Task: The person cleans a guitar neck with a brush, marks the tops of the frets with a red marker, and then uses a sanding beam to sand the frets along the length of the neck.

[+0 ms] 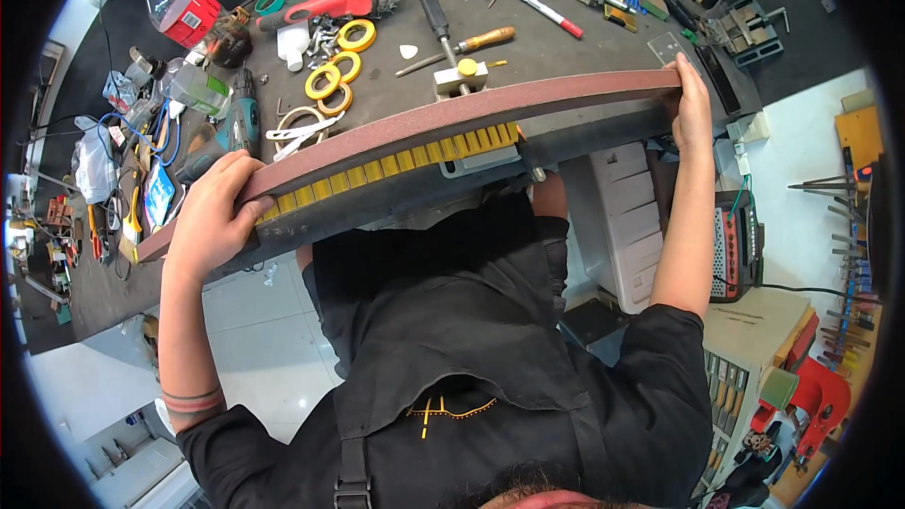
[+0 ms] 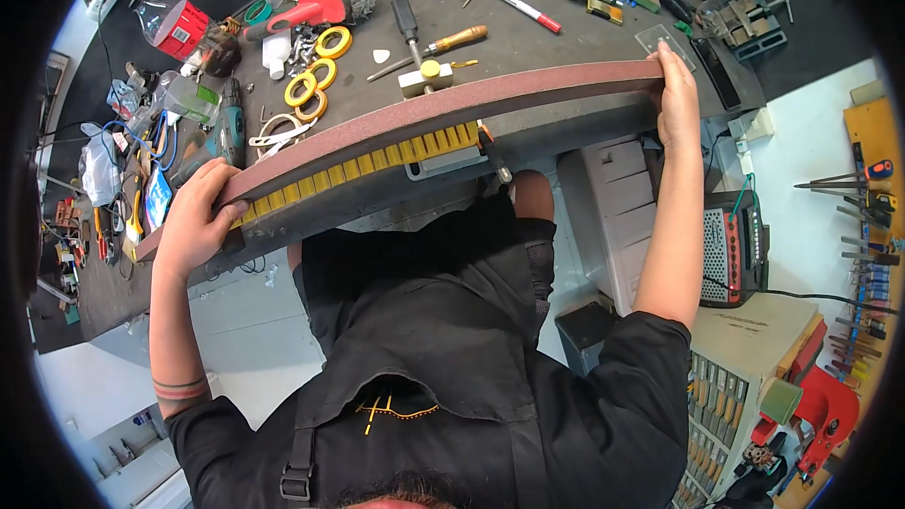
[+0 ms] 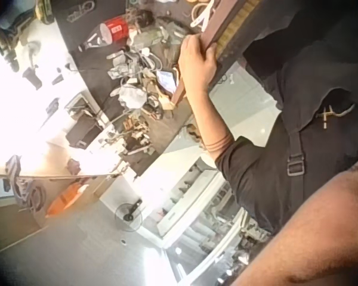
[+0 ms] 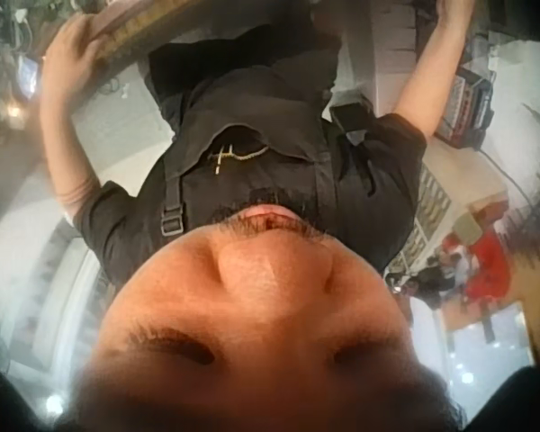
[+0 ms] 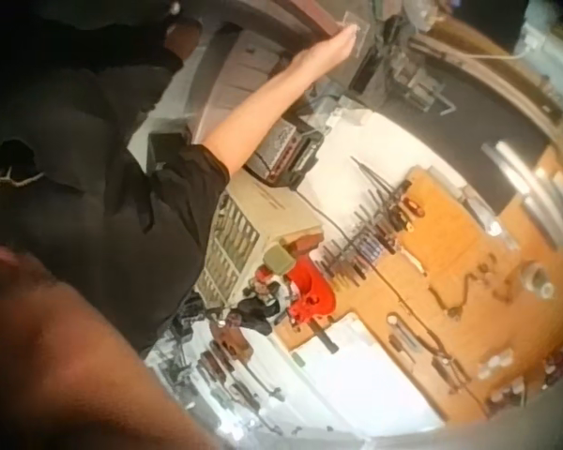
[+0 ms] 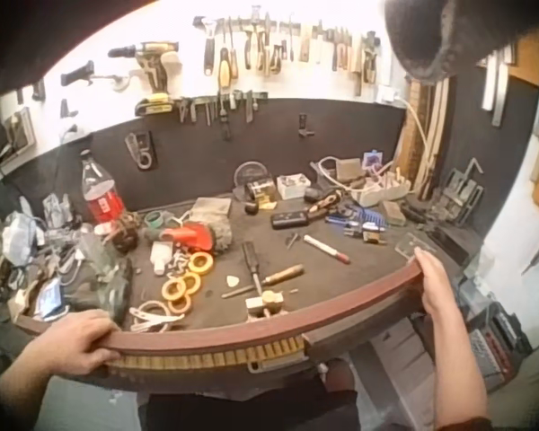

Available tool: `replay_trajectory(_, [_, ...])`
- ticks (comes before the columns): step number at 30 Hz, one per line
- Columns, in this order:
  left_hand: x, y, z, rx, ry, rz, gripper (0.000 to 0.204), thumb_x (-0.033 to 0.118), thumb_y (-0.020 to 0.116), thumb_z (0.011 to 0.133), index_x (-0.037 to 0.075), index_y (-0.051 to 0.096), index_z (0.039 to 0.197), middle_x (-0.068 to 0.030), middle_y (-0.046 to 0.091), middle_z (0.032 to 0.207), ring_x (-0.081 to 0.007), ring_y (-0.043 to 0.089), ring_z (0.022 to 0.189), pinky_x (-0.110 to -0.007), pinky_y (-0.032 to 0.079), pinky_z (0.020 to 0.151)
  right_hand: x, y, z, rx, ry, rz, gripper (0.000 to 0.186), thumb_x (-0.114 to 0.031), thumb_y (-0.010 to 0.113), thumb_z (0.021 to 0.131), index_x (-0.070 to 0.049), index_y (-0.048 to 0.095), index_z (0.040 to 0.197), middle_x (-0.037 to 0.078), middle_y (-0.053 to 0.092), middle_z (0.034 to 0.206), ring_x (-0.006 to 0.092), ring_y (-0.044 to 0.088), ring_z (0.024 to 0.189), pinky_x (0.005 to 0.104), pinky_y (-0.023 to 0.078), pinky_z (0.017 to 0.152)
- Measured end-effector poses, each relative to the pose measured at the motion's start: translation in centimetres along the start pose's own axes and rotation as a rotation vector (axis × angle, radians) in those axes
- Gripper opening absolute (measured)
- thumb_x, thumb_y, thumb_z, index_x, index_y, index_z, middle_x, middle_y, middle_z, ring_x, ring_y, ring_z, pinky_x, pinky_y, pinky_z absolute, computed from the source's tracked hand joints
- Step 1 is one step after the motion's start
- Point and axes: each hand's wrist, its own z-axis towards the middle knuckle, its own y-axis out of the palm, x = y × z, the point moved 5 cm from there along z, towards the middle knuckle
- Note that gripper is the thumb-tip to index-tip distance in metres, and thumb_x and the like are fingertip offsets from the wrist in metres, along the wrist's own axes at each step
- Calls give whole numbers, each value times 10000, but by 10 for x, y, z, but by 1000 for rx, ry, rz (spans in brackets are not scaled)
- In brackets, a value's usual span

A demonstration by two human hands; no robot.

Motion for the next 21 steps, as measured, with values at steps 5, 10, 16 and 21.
replay_trajectory(5, [13,9,9,-12,-74,-7,330,127,756,840,2,631,1118,-177,618,1048,-416,623,1021,-467,500,886,-16,11,4,-53,-91,93,298,-237,536,1087,-8,701,1184,87,742,1047,199,684,1074,345,508,964])
replay_trajectory(10, [-2,14,-9,196,11,156,402,174,822,803,20,641,1127,-166,608,1035,-393,626,978,-472,500,860,-16,39,-24,15,-150,201,345,-154,450,1084,32,632,1310,120,750,946,228,735,963,354,556,911])
replay_trajectory(16, [-106,-4,-116,248,-301,202,408,186,793,766,-23,647,1085,-187,635,1102,-418,615,1065,-464,487,967,-33,152,-104,-312,-174,285,320,-211,485,1104,14,654,1258,126,738,891,199,712,860,330,536,854])
replay_trajectory(21, [25,37,3,394,-55,305,490,300,868,742,16,654,1078,-175,626,1004,-387,616,986,-433,499,895,-15,23,-16,77,-189,167,360,-147,456,1071,41,594,1346,129,738,926,225,715,932,360,543,901])
